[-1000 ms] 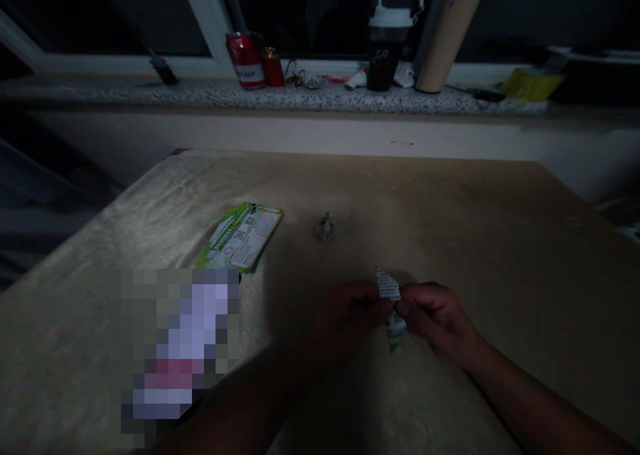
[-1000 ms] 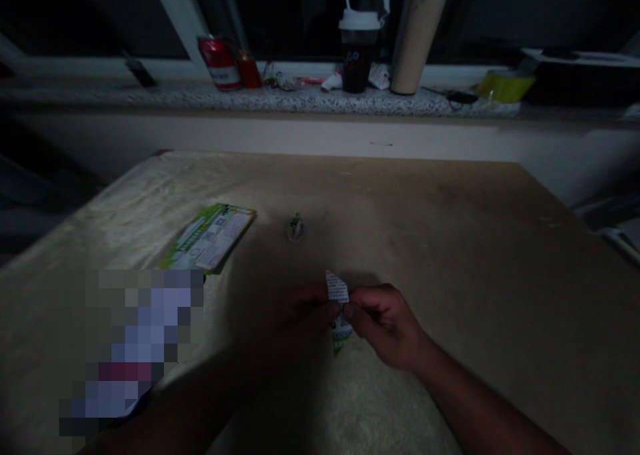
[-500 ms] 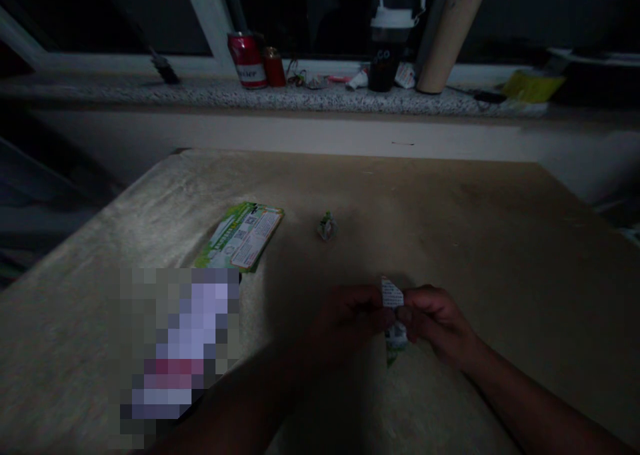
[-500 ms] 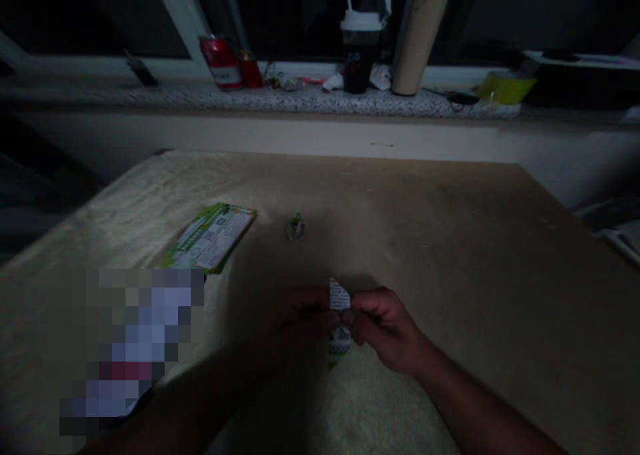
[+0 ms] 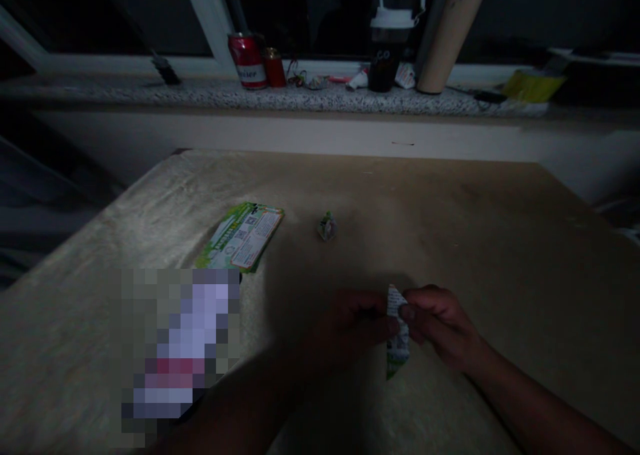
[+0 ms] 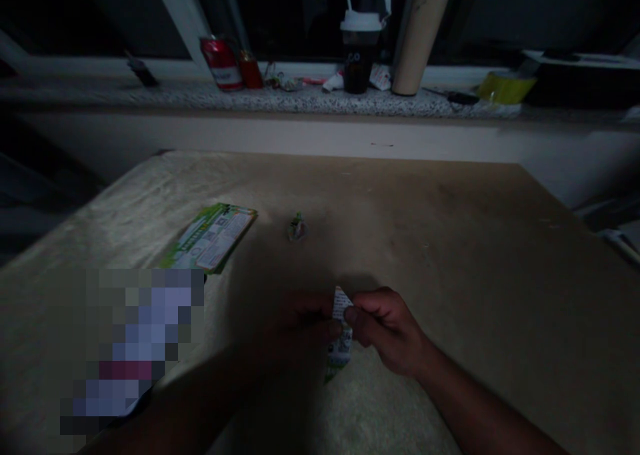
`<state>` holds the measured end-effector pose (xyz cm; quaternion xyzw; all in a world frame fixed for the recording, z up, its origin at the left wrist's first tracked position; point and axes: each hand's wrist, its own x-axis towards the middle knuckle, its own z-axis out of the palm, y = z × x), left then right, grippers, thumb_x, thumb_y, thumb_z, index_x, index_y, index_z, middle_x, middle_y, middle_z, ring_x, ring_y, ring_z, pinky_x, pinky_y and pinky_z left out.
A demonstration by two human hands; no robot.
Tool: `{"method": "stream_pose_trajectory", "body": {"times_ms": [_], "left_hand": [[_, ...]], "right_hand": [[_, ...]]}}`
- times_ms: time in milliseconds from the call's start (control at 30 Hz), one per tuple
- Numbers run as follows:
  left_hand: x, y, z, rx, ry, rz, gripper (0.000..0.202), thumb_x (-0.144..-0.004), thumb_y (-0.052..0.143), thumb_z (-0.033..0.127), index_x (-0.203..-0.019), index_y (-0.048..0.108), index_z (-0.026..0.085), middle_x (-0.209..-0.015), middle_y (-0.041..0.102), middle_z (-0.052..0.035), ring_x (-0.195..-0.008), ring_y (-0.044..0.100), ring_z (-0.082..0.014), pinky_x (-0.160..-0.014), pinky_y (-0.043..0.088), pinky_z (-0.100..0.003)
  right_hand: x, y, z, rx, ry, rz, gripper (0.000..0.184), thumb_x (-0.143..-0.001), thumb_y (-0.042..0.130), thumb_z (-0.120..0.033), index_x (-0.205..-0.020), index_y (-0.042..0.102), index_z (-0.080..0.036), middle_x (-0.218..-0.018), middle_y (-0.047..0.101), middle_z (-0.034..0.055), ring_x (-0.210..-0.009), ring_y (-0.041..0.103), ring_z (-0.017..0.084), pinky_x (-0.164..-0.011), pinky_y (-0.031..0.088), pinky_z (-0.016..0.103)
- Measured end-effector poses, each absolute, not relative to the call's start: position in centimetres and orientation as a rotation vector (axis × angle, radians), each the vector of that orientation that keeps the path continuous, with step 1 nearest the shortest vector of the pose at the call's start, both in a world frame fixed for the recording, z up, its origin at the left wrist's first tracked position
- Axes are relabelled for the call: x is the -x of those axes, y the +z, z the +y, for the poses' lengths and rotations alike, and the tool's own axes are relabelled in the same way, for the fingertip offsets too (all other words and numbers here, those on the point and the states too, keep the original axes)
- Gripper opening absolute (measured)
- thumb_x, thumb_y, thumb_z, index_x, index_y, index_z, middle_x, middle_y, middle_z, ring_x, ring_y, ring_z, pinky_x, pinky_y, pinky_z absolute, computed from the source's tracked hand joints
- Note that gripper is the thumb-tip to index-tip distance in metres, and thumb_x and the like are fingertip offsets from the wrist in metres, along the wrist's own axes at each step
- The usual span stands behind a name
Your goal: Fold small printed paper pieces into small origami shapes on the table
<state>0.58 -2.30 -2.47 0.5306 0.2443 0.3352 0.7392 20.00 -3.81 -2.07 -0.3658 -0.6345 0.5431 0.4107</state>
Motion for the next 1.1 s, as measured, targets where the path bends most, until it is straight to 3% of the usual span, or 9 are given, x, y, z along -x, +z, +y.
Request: {"method": "stream_pose_trajectory", "body": {"times_ms": [267, 467, 733, 833, 967, 1100], "left_hand": [[-0.1, -2.0, -2.2, -1.411, 0.607, 0.627, 0.051, -0.09, 0.066, 0.062, -0.087, 0.079, 0.012, -0.071, 0.066, -0.0049, -0.067, 0.058, -0.0157, -0.066, 0.046, -0.028], [0.0, -1.5, -2.1, -1.32, 0.559, 0.451, 0.048, -0.093, 0.064, 0.058, -0.096, 0.08, 0.013, -0.084, 0.071, -0.0082, -0.077, 0.062, -0.0181, -0.075, 0.047, -0.031], [0.8, -1.8, -2.0, -1.285, 0.356, 0.486, 0.042, -0.085, 0.076, 0.052, -0.078, 0.073, 0.011, -0.06, 0.047, 0.0043, -0.056, 0.038, -0.0084, -0.054, 0.03, -0.024], [0.9, -1.9, -1.7, -1.3, 0.289, 0.484, 0.039, -0.083, 0.078, 0.05, -0.074, 0.071, 0.013, -0.059, 0.049, 0.0044, -0.056, 0.04, -0.0084, -0.052, 0.03, -0.023], [1.0, -2.0, -1.4, -1.287, 0.291, 0.524, 0.041, -0.083, 0.078, 0.053, -0.084, 0.075, 0.012, -0.067, 0.055, 0.0019, -0.06, 0.043, -0.0094, -0.057, 0.035, -0.023], [1.0, -1.8, -1.5, -1.317, 0.28, 0.552, 0.049, -0.084, 0.073, 0.061, -0.079, 0.073, 0.012, -0.062, 0.047, 0.0042, -0.056, 0.037, -0.0084, -0.053, 0.03, -0.023]], "right_hand": [[-20.1, -2.4, -3.8, 0.858, 1.406, -1.642, 0.052, -0.102, 0.053, -0.05, -0.06, 0.051, -0.019, -0.051, 0.04, -0.0057, -0.046, 0.035, 0.008, -0.044, 0.026, 0.023], [-20.3, -2.7, -4.0, 0.805, 1.579, -1.562, 0.05, -0.102, 0.055, -0.048, -0.062, 0.053, -0.018, -0.049, 0.041, -0.0056, -0.045, 0.035, 0.008, -0.044, 0.026, 0.022], [-20.9, -3.3, -4.0, 0.76, 1.9, -1.481, 0.048, -0.093, 0.067, -0.054, -0.066, 0.061, -0.016, -0.047, 0.041, -0.0073, -0.038, 0.031, 0.006, -0.038, 0.026, 0.019], [-21.1, -3.5, -4.1, 0.769, 2.023, -1.454, 0.047, -0.087, 0.073, -0.057, -0.069, 0.064, -0.015, -0.047, 0.045, -0.0071, -0.035, 0.033, 0.005, -0.034, 0.025, 0.018], [-21.3, -3.8, -4.0, 0.802, 2.074, -1.368, 0.044, -0.085, 0.076, -0.055, -0.069, 0.063, -0.015, -0.048, 0.053, -0.0049, -0.034, 0.039, 0.005, -0.035, 0.029, 0.017], [-21.5, -4.1, -3.9, 0.867, 2.123, -1.362, 0.042, -0.083, 0.078, -0.051, -0.068, 0.063, -0.015, -0.048, 0.058, -0.0037, -0.034, 0.044, 0.005, -0.035, 0.033, 0.016]]}}
